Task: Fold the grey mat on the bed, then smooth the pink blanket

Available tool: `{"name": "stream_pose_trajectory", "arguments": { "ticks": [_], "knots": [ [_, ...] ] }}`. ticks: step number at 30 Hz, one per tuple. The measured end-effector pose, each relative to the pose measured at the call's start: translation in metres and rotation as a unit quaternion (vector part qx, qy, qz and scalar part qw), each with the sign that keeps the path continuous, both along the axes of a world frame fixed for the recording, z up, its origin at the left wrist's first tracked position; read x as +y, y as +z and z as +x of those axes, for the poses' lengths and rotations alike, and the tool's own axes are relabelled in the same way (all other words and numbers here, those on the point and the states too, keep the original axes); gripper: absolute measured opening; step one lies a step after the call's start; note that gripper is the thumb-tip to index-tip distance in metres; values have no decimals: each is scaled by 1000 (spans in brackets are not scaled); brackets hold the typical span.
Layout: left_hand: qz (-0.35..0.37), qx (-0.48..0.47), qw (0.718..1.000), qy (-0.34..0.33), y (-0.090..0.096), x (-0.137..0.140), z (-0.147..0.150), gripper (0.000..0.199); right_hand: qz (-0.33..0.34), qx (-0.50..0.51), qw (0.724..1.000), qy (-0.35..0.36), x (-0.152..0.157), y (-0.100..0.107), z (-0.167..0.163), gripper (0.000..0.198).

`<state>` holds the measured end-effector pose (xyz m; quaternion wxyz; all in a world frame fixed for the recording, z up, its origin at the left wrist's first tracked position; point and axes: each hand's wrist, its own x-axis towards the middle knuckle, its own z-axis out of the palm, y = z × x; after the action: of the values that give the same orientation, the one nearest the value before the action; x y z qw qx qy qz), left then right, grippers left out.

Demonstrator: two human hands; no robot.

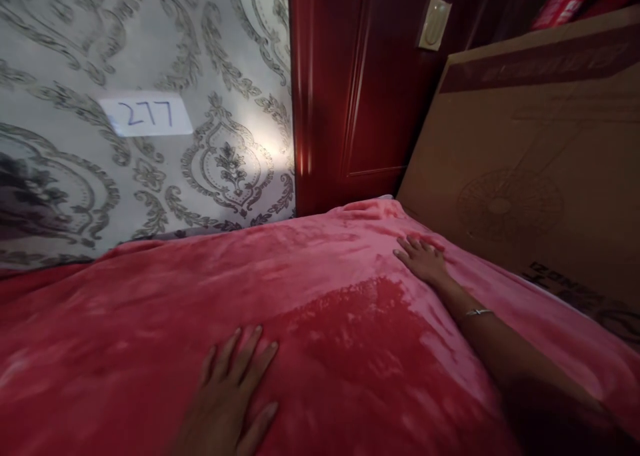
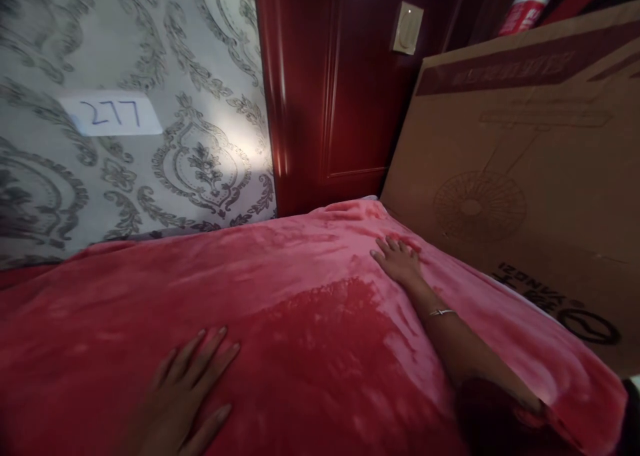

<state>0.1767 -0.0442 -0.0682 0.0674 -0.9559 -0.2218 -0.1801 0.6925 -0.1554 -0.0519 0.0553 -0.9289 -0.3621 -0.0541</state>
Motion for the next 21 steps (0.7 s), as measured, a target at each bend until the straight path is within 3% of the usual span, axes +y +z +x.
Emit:
{"name": "stream_pose_trajectory", "arguments": {
  "ticks": [3,6,8,10,13,16,18,21],
  "knots": [
    [-32,16,999,13,9,-7,4,63,-9,20,1000,-7,-2,1,5,62],
    [-94,49,994,29,25,-16,10,60,-22,36,999,-25,2,18,-4,61],
    [-137,64,988,39,34,-21,13,61,-15,26,1000,-6,10,30,-29,60],
    [-166,66,983,44,39,-25,15,63,10,1,998,69,19,34,-71,60],
    [-192,54,979,39,41,-30,15,66,30,-24,975,217,20,19,-152,61],
    [-198,35,979,25,39,-34,15,71,19,-35,956,291,6,-10,-215,62],
    [-199,29,979,25,38,-35,14,75,17,-49,953,298,-3,-26,-234,62],
    [-195,24,980,27,37,-39,13,76,26,-69,953,294,-7,-37,-237,62]
  ]
}}
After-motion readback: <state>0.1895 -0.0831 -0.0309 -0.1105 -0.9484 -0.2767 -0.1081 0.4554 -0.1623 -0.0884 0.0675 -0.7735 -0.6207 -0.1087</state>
